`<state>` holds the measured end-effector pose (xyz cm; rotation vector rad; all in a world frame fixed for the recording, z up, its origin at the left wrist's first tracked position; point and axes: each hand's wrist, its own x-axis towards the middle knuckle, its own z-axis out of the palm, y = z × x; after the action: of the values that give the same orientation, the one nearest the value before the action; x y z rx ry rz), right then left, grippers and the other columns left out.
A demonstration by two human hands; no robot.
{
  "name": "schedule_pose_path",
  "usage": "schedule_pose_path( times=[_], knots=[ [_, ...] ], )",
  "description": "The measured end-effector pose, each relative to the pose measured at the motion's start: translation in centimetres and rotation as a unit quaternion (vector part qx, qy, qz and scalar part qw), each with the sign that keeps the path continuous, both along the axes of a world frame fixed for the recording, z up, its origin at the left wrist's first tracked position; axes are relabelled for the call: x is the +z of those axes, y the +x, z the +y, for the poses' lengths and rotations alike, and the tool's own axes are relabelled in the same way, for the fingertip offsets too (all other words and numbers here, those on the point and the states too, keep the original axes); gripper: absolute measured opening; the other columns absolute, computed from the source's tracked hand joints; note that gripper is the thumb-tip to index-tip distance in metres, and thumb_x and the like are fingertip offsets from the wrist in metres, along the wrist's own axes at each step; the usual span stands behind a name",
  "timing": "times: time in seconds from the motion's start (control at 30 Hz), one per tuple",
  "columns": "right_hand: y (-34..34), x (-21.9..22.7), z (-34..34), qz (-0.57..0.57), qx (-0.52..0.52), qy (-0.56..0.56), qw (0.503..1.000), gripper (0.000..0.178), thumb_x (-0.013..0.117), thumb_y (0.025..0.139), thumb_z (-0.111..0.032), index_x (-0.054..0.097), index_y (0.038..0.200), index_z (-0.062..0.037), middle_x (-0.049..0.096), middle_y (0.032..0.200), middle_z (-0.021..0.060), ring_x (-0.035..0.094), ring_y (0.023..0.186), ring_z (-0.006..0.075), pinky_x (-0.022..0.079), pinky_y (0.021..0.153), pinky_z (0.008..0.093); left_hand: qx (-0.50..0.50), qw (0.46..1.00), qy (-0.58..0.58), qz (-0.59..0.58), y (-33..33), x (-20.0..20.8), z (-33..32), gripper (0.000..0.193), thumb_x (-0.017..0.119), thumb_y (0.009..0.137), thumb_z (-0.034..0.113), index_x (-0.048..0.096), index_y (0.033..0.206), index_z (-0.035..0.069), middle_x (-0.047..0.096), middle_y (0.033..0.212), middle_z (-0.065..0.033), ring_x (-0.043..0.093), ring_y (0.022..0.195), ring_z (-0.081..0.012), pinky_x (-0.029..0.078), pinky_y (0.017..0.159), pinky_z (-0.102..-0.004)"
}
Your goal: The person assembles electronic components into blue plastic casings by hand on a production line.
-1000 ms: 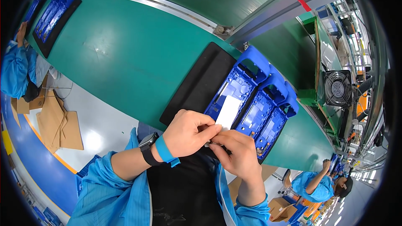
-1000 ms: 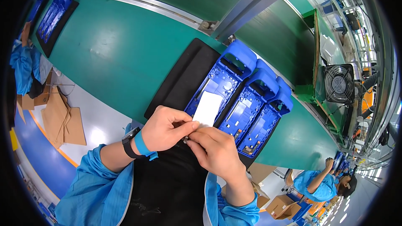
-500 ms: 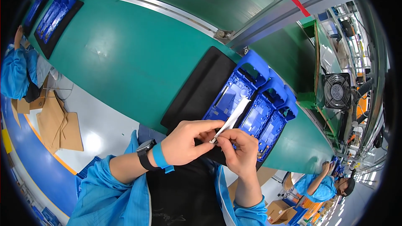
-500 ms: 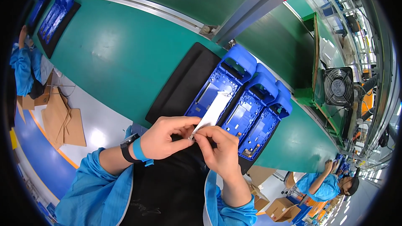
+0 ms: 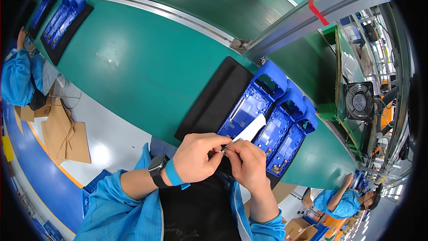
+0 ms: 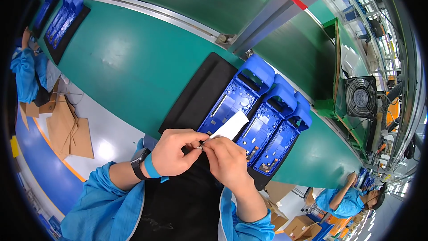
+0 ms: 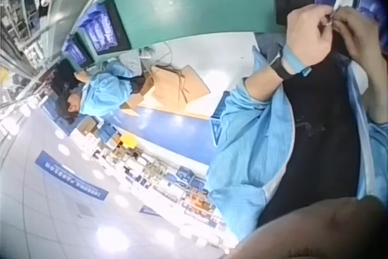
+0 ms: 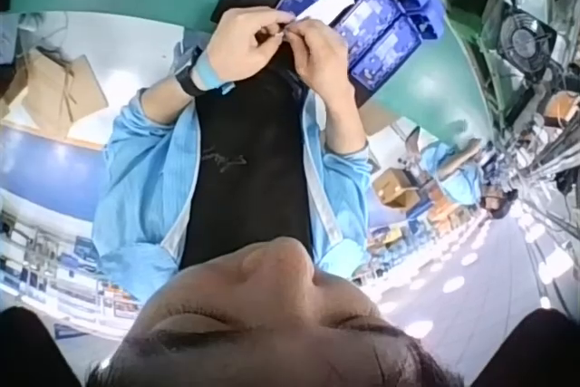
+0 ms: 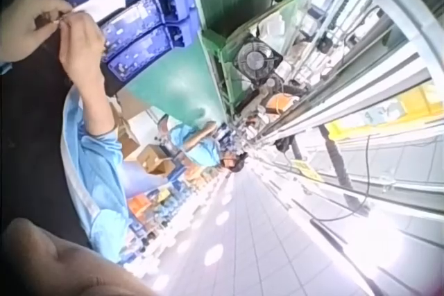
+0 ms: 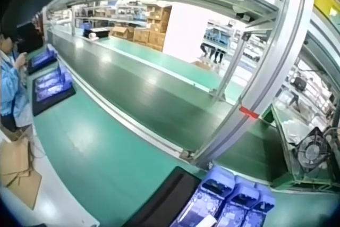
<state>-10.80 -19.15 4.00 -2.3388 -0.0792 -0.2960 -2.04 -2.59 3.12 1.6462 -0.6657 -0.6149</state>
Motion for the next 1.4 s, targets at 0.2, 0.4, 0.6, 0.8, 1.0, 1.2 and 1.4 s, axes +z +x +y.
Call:
schedule_pose_path(
  times=[0.2,0.4,0.6,0.8,1.0,1.2,1.4],
  knots=[
    [0.8,-0.9,0.6,-0.054,0.016,-0.078,0.995,0.027,0.071,0.071,0.011,0.056,0.090,-0.0007,0.062,0.081,0.0116,0.063,0.069,0.0291,0.052,0.057,0.0369,0.021,0.999,-0.008,0.042,-0.1,-0.8,0.1,0.028,0.068,0.080,-0.006,0.068,0.108,-0.005,0.068,0.072,-0.0094,0.065,0.062,-0.0137,0.052,0.060,-0.0266],
    [0.4,-0.9,-0.1,-0.061,0.005,-0.011,0.998,0.025,0.068,0.073,0.014,0.055,0.088,-0.0011,0.061,0.083,0.0121,0.062,0.069,0.0304,0.051,0.059,0.0367,0.031,0.982,-0.002,0.185,0.6,-1.1,1.3,0.019,0.068,0.086,-0.005,0.066,0.105,-0.005,0.066,0.074,-0.0014,0.060,0.067,-0.0043,0.046,0.060,-0.0210],
    [2.1,0.7,-2.8,0.048,-0.023,-0.022,0.998,0.012,0.062,0.084,0.010,0.057,0.090,0.0007,0.061,0.086,0.0151,0.061,0.076,0.0320,0.051,0.069,0.0361,0.207,0.944,-0.155,0.203,2.1,-2.2,3.6,0.022,0.066,0.089,-0.005,0.062,0.110,-0.003,0.066,0.088,-0.0037,0.061,0.074,-0.0076,0.049,0.065,-0.0225],
    [4.2,0.8,-3.2,0.124,0.048,-0.103,0.986,0.007,0.063,0.086,0.004,0.060,0.091,0.0002,0.060,0.085,0.0154,0.062,0.080,0.0350,0.052,0.071,0.0418,0.233,0.932,-0.177,0.212,3.0,-3.7,4.8,0.020,0.065,0.093,-0.001,0.061,0.112,-0.004,0.068,0.093,-0.0059,0.061,0.078,-0.0078,0.052,0.070,-0.0234],
    [5.3,1.2,-3.4,0.158,0.045,-0.137,0.977,0.004,0.062,0.088,0.000,0.059,0.091,0.0004,0.060,0.085,0.0162,0.062,0.081,0.0362,0.051,0.071,0.0428,0.246,0.926,-0.185,0.218,3.2,-4.1,5.1,0.020,0.065,0.093,-0.001,0.061,0.112,-0.003,0.068,0.093,-0.0058,0.060,0.077,-0.0076,0.051,0.069,-0.0228],
    [5.6,1.5,-3.3,0.172,0.047,-0.144,0.974,0.004,0.062,0.088,0.001,0.059,0.091,0.0006,0.061,0.085,0.0163,0.062,0.080,0.0363,0.051,0.071,0.0433,0.267,0.925,-0.187,0.196,4.0,-4.2,5.4,0.019,0.064,0.093,-0.003,0.061,0.112,-0.003,0.068,0.091,-0.0049,0.059,0.076,-0.0069,0.049,0.067,-0.0226],
    [5.3,1.6,-3.9,0.149,0.041,-0.072,0.985,0.005,0.061,0.088,0.003,0.059,0.091,0.0009,0.061,0.083,0.0154,0.060,0.074,0.0336,0.050,0.067,0.0393,0.325,0.945,0.037,0.026,5.2,-3.0,5.7,0.047,0.071,0.083,-0.002,0.055,0.127,-0.001,0.061,0.107,-0.0147,0.061,0.085,-0.0195,0.051,0.072,-0.0299]
  ],
)
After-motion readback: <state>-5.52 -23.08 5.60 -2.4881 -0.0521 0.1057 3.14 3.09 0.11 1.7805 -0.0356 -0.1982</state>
